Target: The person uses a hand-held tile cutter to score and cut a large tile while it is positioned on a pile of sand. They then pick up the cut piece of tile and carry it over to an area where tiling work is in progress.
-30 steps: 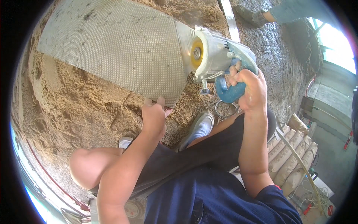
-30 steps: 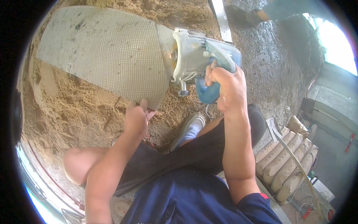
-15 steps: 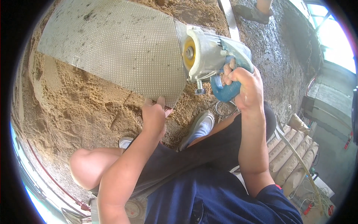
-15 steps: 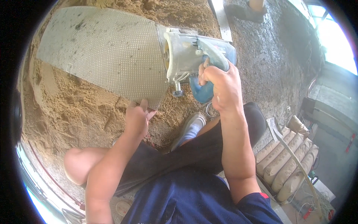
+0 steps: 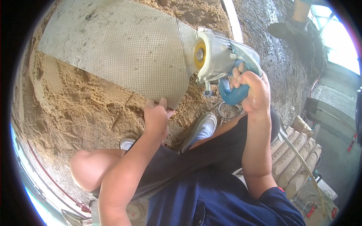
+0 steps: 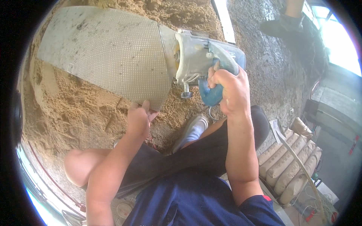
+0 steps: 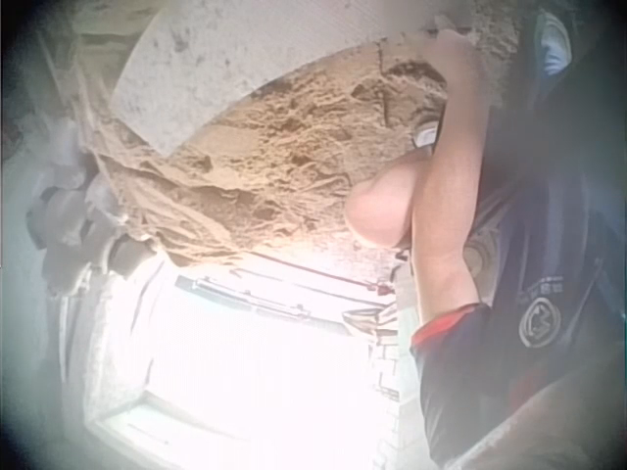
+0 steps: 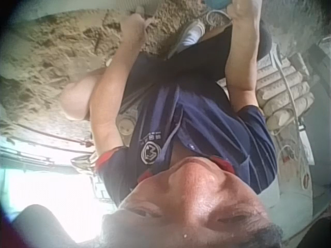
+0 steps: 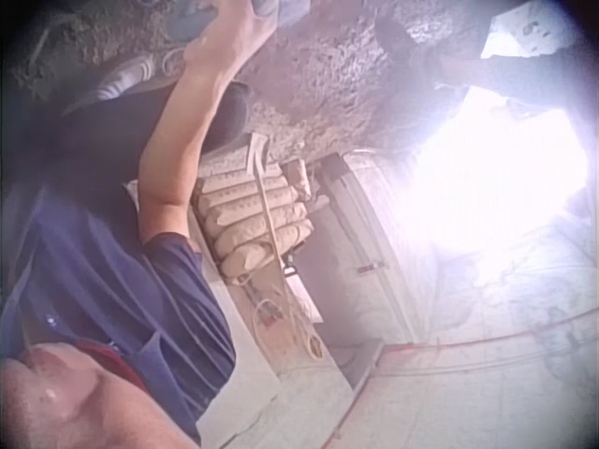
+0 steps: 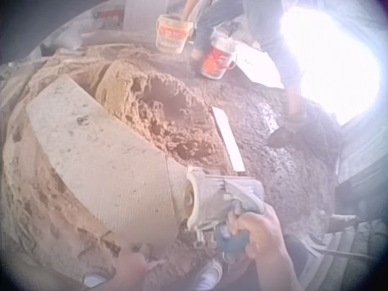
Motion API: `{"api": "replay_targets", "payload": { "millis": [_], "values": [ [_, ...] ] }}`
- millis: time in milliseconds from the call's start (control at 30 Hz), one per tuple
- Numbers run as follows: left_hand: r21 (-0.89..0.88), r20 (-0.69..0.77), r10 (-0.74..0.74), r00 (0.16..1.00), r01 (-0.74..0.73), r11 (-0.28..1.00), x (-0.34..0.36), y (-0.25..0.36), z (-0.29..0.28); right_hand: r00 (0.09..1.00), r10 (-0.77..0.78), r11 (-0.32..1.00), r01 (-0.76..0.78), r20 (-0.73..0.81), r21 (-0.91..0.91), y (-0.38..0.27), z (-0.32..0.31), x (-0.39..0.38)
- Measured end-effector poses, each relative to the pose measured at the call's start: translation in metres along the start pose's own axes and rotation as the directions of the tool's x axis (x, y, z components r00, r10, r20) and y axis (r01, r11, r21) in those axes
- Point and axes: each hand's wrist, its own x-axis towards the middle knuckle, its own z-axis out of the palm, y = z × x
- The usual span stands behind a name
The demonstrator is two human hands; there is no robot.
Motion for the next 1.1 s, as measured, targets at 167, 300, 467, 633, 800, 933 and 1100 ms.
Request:
{"api": "replay_targets", "payload": {
  "millis": [167,300,467,633,800,933,1100],
  "values": [
    [0.023,-0.022,-0.001,1.0,0.002,1.0,0.006,-0.004,-0.006,1.0,-0.022,1.0,0.022,-0.002,0.022,-0.002,0.01,0.004],
    [0.013,-0.005,0.015,1.0,-0.015,1.0,0.009,-0.01,-0.011,0.999,0.009,0.998,-0.007,-0.033,0.061,-0.007,0.017,0.003],
    [-0.009,0.022,0.034,0.999,-0.034,0.999,0.004,-0.007,-0.009,1.0,-0.01,0.997,0.012,-0.028,0.073,-0.006,0.013,0.005],
    [-0.035,0.044,0.046,0.998,-0.045,0.998,0.005,-0.011,-0.014,0.999,-0.022,0.997,0.024,-0.032,0.072,-0.008,0.013,0.005],
    [-0.052,-0.016,0.015,1.0,-0.016,0.998,0.001,-0.008,-0.01,1.0,-0.015,0.996,0.016,-0.01,0.092,-0.006,0.016,0.006],
    [-0.06,-0.002,0.021,1.0,-0.021,0.998,0.004,-0.012,-0.015,1.0,-0.008,0.996,0.007,0.008,0.085,-0.005,0.021,0.008],
    [-0.054,0.011,0.004,1.0,-0.003,0.999,0.005,-0.011,-0.014,1.0,-0.02,0.998,0.02,0.003,0.068,-0.005,0.024,0.01]
  ]
}}
